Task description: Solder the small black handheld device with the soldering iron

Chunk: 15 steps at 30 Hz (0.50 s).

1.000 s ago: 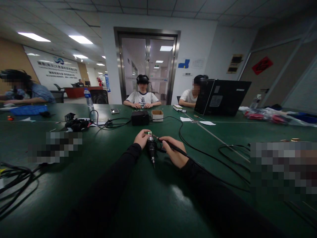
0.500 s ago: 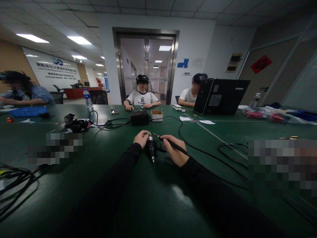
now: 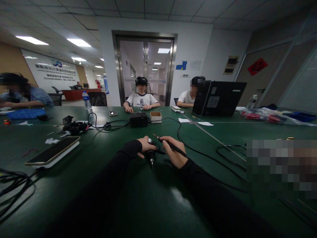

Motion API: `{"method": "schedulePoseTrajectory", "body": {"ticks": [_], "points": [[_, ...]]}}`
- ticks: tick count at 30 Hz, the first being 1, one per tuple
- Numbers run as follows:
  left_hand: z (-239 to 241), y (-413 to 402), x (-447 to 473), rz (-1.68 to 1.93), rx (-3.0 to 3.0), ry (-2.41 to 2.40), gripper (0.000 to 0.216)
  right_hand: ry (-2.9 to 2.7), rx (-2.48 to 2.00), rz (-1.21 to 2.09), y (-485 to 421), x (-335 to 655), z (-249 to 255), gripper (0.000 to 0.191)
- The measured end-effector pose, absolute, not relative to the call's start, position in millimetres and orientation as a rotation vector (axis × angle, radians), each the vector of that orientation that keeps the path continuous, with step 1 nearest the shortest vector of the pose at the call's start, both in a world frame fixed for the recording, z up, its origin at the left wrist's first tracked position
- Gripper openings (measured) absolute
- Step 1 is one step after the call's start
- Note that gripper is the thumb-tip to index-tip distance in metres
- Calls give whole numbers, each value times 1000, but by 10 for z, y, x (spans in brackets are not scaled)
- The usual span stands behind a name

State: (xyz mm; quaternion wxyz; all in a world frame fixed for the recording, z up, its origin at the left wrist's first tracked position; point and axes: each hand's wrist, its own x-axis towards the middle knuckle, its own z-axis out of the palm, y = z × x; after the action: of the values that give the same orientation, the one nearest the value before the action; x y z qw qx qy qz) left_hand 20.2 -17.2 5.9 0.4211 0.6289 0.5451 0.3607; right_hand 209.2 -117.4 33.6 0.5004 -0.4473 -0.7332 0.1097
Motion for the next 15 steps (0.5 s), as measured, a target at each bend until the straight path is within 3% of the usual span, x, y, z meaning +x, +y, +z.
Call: {"method": "schedulePoseTrajectory", "body": {"ticks": [5,9,15], "points": [[121,-432,384,814,1841,1661,70,-1757,-1099,278,-1168,2107,332,26],[245,-549,283,857,1859,1568,68,-1743,-1094,288,-1172,2112,322,26],[381,-806,-388,640,1826,1729,71,-1767,-1085,262,-1194,2099,359,26]]}}
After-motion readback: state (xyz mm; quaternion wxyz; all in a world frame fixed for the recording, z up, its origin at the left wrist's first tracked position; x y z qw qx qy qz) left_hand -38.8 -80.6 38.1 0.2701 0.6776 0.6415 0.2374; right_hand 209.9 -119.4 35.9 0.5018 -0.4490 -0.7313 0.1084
